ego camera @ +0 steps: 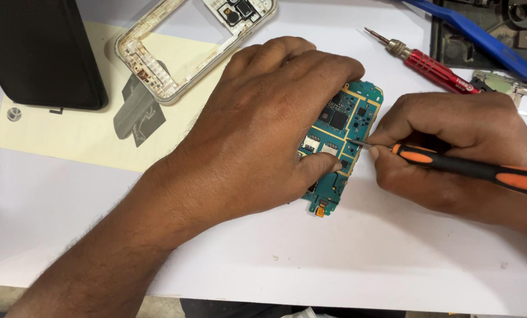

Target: The person holds a disassembled phone motherboard and sprays liquid on it, then scrubs its surface with a blue brush. They then lay the board on the bench and use a screwdriver to pry and scrape at components and connectors on the board, steadying it with the other hand.

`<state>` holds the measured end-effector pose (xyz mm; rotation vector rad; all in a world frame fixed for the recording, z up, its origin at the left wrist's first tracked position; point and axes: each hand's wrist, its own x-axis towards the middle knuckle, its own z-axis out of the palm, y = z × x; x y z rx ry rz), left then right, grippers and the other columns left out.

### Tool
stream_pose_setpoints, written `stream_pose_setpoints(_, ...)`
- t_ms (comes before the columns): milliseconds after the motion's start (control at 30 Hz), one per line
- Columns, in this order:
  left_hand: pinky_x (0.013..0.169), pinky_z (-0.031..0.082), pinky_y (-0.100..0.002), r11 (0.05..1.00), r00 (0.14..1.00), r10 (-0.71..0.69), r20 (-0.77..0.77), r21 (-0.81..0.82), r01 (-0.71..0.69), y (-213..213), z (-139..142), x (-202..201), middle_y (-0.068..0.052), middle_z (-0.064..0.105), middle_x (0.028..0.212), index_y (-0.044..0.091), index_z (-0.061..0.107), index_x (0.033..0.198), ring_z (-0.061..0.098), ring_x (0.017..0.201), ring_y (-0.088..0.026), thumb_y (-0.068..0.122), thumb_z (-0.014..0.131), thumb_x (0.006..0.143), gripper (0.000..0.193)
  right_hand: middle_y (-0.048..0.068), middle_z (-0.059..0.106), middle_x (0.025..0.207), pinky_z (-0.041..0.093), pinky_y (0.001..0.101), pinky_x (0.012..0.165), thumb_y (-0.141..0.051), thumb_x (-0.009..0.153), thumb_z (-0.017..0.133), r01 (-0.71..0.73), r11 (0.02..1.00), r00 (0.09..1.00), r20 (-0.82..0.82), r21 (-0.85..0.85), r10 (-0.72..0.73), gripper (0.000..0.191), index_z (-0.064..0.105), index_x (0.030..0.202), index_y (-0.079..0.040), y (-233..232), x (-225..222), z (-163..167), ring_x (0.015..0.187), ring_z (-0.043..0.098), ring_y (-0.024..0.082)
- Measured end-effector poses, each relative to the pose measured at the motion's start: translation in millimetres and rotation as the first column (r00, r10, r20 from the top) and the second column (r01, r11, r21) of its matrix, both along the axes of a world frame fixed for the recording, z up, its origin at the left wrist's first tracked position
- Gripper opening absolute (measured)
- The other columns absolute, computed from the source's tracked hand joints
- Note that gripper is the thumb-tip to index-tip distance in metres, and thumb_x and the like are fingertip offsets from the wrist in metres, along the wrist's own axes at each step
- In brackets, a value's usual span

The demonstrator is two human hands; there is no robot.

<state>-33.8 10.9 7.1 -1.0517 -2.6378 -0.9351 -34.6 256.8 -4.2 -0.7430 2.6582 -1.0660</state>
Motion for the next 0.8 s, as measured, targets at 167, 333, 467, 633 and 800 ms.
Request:
stream_pose_setpoints(167, 0.105, 0.040, -0.049, 1.000, 1.000, -0.002, 0.009, 0.005, 0.001, 0.1, 0.5, -0.2, -0.011, 0.069, 0.121, 0.003, 0.059, 0.130, 0.056, 0.125, -0.030, 0.020, 0.089, 0.075, 0.065, 0.000, 0.072, 0.073, 0.046, 0.0215, 0.047, -0.006, 0.079, 0.075, 0.011, 1.000, 0.999, -0.047, -0.017, -0.012, 0.006, 0.073, 0.084, -0.004, 0.4, 0.2, -2.5, 0.057, 0.058, 0.006)
stream_pose_setpoints(333, 0.105, 0.040, -0.049, 1.000, 1.000, 0.001, 0.000, 0.007, -0.001, 0.6, 0.5, 0.1, -0.011, 0.069, 0.121, 0.004, 0.059, 0.130, 0.056, 0.125, -0.030, 0.020, 0.089, 0.074, 0.065, 0.000, 0.068, 0.072, 0.044, 0.0233, 0.042, -0.005, 0.077, 0.076, 0.036, 0.999, 0.998, 0.050, 0.039, -0.038, 0.005, 0.075, 0.082, -0.006, 2.7, -1.4, 0.8, 0.051, 0.057, 0.008)
stream_pose_setpoints(467, 0.105, 0.041, -0.048, 1.000, 1.000, 0.003, -0.004, 0.003, -0.003, 0.2, 0.5, -0.1, -0.010, 0.069, 0.122, 0.004, 0.059, 0.130, 0.056, 0.125, -0.029, 0.019, 0.090, 0.074, 0.065, 0.000, 0.068, 0.074, 0.046, 0.0214, 0.044, -0.006, 0.079, 0.076, -0.002, 1.000, 0.999, 0.044, 0.019, 0.001, 0.005, 0.074, 0.084, -0.006, 2.9, -0.6, 3.4, 0.054, 0.059, 0.006)
stream_pose_setpoints(633, 0.106, 0.040, -0.049, 1.000, 1.000, 0.002, 0.013, -0.002, -0.002, 0.7, 0.8, -0.1, -0.010, 0.069, 0.121, 0.004, 0.059, 0.130, 0.057, 0.125, -0.029, 0.020, 0.090, 0.075, 0.065, 0.000, 0.068, 0.075, 0.045, 0.0210, 0.045, -0.006, 0.080, 0.075, 0.000, 1.000, 1.000, 0.004, 0.001, 0.000, 0.005, 0.074, 0.085, -0.005, 2.6, -0.2, 1.1, 0.055, 0.057, 0.005)
stream_pose_setpoints(800, 0.106, 0.040, -0.049, 1.000, 1.000, 0.002, -0.001, 0.001, -0.002, 0.2, 0.9, 0.7, -0.010, 0.069, 0.121, 0.004, 0.059, 0.130, 0.056, 0.125, -0.030, 0.020, 0.091, 0.074, 0.066, 0.001, 0.067, 0.069, 0.044, 0.0238, 0.041, -0.006, 0.080, 0.077, 0.069, 0.994, 0.991, 0.113, 0.084, -0.079, 0.002, 0.077, 0.082, -0.007, 5.1, 0.1, 2.1, 0.050, 0.057, 0.008)
